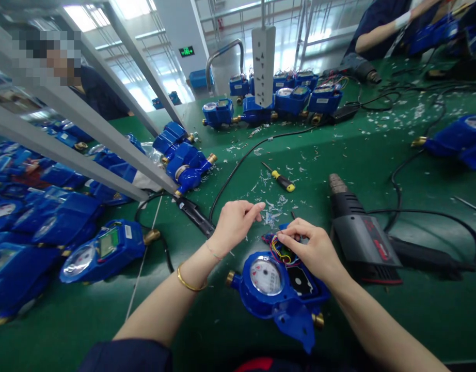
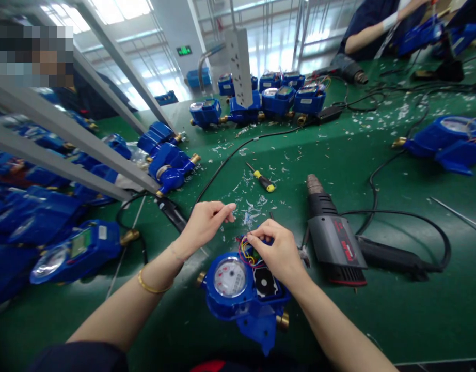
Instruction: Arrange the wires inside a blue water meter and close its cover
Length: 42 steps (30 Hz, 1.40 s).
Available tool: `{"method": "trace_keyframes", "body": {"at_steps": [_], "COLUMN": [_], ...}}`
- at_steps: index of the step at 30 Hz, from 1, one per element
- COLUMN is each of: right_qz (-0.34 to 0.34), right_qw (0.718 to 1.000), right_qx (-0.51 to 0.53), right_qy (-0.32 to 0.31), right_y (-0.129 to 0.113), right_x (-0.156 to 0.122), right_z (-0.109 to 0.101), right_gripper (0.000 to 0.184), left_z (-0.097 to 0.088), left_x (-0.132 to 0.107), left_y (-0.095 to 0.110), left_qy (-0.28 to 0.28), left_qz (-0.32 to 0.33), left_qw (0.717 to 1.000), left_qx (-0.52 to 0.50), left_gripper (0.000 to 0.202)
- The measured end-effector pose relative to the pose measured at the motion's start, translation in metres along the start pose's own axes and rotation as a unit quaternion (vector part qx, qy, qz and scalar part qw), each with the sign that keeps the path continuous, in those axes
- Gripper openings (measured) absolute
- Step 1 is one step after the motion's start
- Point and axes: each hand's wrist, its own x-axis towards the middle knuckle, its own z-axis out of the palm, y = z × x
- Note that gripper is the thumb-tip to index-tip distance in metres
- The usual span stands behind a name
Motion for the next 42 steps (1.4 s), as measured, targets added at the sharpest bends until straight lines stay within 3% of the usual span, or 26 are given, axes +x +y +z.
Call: {"method": "trace_keyframes", "body": {"at_steps": [3,6,9,12,14,16,18,24,26,28,30,35,42], "right_qz": [0.002,-0.005,-0.016,-0.031,-0.036,-0.036,-0.030,-0.019,-0.020,-0.022,-0.024,-0.024,-0.010], "right_qw": [1.000,1.000,1.000,0.999,0.999,0.999,0.999,0.999,0.999,0.999,0.999,0.999,0.999], "right_qx": [-0.002,-0.007,-0.013,-0.022,-0.025,-0.027,-0.028,-0.032,-0.032,-0.031,-0.032,-0.032,-0.028], "right_qy": [0.001,-0.003,-0.002,0.009,0.013,0.014,0.016,0.018,0.016,0.012,0.010,0.020,0.021], "right_y": [-0.001,-0.002,-0.004,-0.005,-0.005,-0.003,-0.001,0.001,0.000,-0.001,-0.002,-0.003,-0.005], "right_x": [0.000,0.000,-0.001,-0.001,-0.001,-0.002,-0.003,-0.006,-0.007,-0.008,-0.008,-0.006,-0.005], "right_z": [0.000,0.000,-0.001,-0.001,0.000,0.000,0.001,0.000,-0.001,-0.001,-0.002,-0.001,0.000], "right_gripper": [0.024,0.024,0.026,0.028,0.028,0.028,0.028,0.025,0.024,0.026,0.026,0.021,0.021], "left_z": [-0.007,-0.006,0.005,0.021,0.026,0.024,0.015,-0.004,0.000,0.006,0.012,0.019,0.030], "left_x": [-0.006,-0.010,-0.012,-0.012,-0.010,-0.005,-0.001,-0.008,-0.015,-0.020,-0.022,-0.021,-0.020], "left_y": [0.005,0.012,0.014,0.010,0.005,0.001,-0.004,-0.003,0.002,0.006,0.009,0.009,0.008], "left_qy": [0.023,-0.078,-0.144,-0.119,-0.055,0.020,0.049,0.050,0.001,-0.080,-0.119,-0.138,-0.110], "left_qz": [0.052,0.091,0.067,-0.013,-0.051,-0.062,-0.063,-0.038,-0.026,-0.031,-0.055,-0.080,-0.129], "left_qw": [0.996,0.993,0.985,0.975,0.966,0.964,0.967,0.991,0.996,0.989,0.971,0.928,0.937], "left_qx": [0.067,0.000,-0.070,-0.188,-0.249,-0.259,-0.243,-0.116,-0.089,-0.123,-0.201,-0.336,-0.306], "left_gripper": [0.019,0.013,0.012,0.016,0.019,0.021,0.023,0.022,0.027,0.027,0.018,0.014,0.020]}}
